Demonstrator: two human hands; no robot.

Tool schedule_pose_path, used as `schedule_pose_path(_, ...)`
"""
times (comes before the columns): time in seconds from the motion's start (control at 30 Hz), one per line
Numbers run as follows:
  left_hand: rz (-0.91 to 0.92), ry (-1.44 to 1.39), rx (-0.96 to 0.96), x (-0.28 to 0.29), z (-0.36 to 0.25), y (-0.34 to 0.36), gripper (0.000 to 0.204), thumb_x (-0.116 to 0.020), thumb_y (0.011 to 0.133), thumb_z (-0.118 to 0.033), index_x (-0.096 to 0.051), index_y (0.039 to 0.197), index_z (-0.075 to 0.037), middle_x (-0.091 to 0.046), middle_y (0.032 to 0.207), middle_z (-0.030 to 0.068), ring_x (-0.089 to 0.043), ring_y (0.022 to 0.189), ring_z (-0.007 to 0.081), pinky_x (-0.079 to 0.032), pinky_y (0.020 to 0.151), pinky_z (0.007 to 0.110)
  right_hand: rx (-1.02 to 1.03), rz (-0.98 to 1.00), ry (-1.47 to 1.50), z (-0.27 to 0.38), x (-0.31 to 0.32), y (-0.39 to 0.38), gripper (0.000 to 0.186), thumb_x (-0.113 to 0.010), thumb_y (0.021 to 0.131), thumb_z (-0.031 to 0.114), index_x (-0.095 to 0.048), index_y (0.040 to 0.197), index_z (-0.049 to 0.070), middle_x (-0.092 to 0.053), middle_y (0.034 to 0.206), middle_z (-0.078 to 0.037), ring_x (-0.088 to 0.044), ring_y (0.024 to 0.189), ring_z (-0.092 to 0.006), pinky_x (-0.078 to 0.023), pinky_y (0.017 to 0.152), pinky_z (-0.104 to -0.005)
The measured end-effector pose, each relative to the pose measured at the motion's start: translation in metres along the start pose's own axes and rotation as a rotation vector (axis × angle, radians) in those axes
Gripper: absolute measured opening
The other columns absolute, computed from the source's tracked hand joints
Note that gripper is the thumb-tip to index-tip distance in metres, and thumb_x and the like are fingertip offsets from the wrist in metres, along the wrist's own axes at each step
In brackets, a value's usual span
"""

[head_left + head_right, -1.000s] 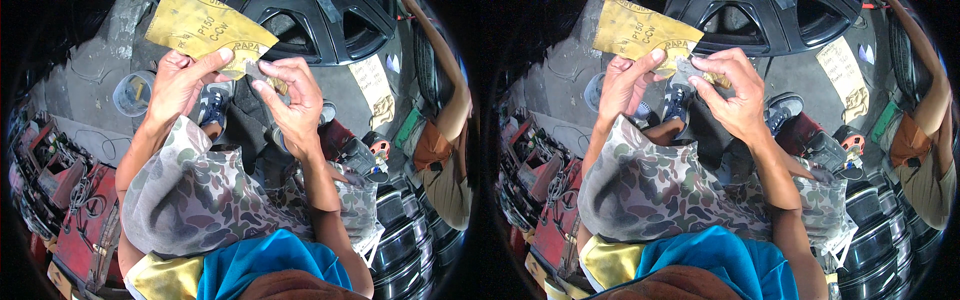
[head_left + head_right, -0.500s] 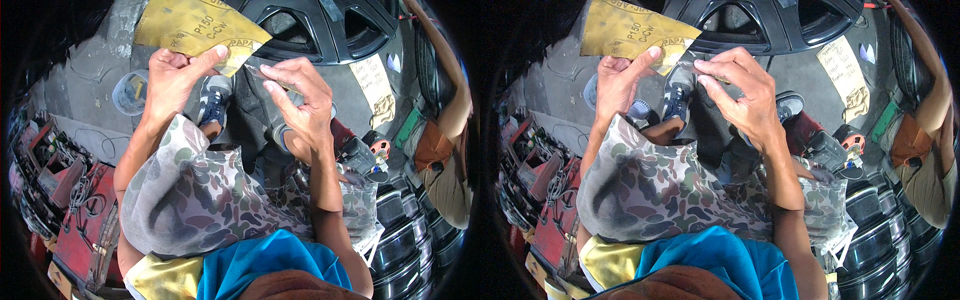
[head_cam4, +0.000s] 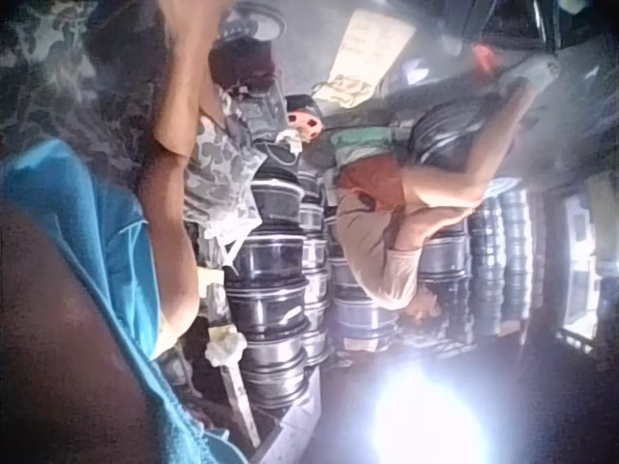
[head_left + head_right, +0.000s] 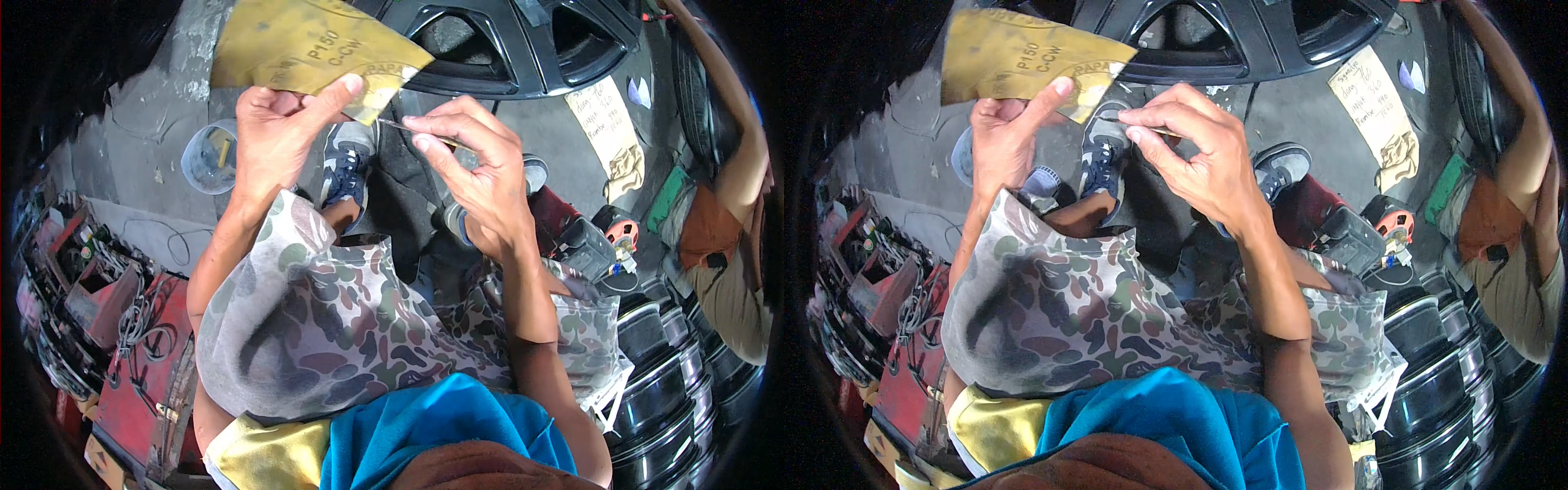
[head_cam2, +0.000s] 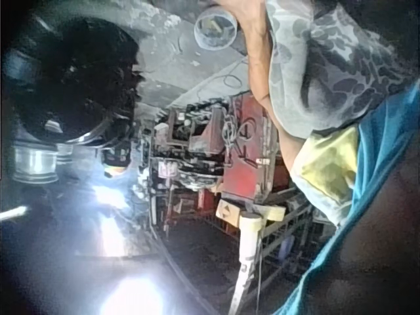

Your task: The person prepares a car wheel rim by applying a filler with a brush, sanding the surface with sandpaper, and wiping the rim with a cloth.

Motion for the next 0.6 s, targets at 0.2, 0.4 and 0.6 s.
schedule_pose_path(0.2,-0.210,0.064,-0.071,0.031,-0.018,0.003,0.028,-0.083,0.088,-0.012,-0.074,0.110,0.001,-0.076,0.099,0.0086,-0.070,0.085,0.0117,-0.058,0.075,0.026,-0.029,-0.262,0.091,-0.045,0.001,-0.028,0.019,-0.079,0.082,0.003,-0.077,0.101,0.003,-0.069,0.093,-0.009,-0.068,0.082,-0.0179,-0.054,0.073,-0.0283)
schedule_pose_path(0.4,-0.225,-0.035,-0.086,0.046,-0.007,0.015,0.031,-0.081,0.090,-0.012,-0.070,0.114,0.004,-0.073,0.107,0.0096,-0.070,0.092,0.0143,-0.058,0.079,0.028,-0.033,-0.571,-0.034,-0.058,0.031,-0.063,0.025,-0.081,0.077,0.003,-0.074,0.102,0.003,-0.069,0.094,-0.011,-0.069,0.083,-0.0212,-0.054,0.074,-0.0310)
schedule_pose_path(0.6,-0.253,-0.124,-0.038,0.039,0.008,0.010,0.027,-0.079,0.089,0.000,-0.067,0.113,0.002,-0.070,0.109,0.0079,-0.065,0.090,0.0111,-0.047,0.066,0.024,0.034,-0.540,-0.249,-0.044,0.047,-0.055,0.026,-0.081,0.076,0.003,-0.074,0.101,0.004,-0.070,0.094,-0.010,-0.070,0.083,-0.0216,-0.056,0.074,-0.0319)
Point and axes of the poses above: each hand's wrist, its own y-axis towards the middle knuckle, its own x-axis out of the back of the hand, z = x × y, the point moved 10 cm from there along y, towards the middle knuckle
